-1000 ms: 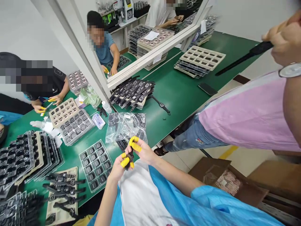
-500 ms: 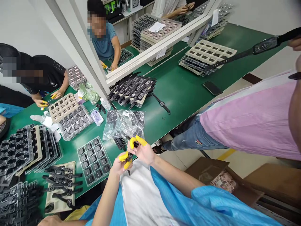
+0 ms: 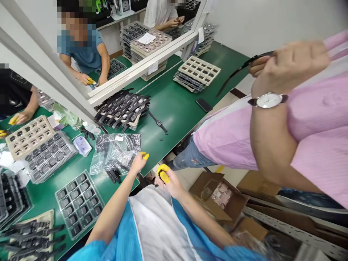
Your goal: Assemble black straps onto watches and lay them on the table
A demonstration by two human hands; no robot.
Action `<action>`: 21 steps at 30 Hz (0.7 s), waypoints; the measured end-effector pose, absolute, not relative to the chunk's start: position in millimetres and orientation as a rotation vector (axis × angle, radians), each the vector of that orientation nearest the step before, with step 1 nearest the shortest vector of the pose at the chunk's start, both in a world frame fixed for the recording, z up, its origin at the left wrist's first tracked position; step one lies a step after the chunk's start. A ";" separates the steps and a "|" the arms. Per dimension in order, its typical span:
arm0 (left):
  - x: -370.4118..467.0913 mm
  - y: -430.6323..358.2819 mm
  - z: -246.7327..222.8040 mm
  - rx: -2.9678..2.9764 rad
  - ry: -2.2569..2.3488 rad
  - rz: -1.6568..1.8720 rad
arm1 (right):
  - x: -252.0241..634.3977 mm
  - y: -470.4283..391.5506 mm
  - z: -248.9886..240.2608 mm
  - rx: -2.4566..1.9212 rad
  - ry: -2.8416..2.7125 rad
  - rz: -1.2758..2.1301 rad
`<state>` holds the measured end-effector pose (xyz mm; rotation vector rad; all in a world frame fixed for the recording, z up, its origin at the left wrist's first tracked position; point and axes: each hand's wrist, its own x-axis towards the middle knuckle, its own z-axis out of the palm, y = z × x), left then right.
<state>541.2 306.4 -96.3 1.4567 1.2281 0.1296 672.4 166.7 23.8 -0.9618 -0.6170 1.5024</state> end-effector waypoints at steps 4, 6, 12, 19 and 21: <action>642.8 345.3 -137.4 1.850 1.173 0.067 | 699.2 135.3 20.4 -1.210 -0.546 1.324; 677.3 355.3 -154.3 1.990 1.110 0.012 | 708.7 114.6 17.6 -1.297 -0.499 1.252; 722.8 375.0 -183.8 2.227 1.002 -0.118 | 725.7 59.9 3.8 -1.441 -0.342 1.157; 702.9 373.3 -187.4 2.236 1.242 -0.207 | 728.5 67.6 2.9 -1.436 -0.334 1.241; 685.6 363.8 -184.8 2.234 1.328 -0.207 | 727.5 80.8 3.5 -1.420 -0.345 1.290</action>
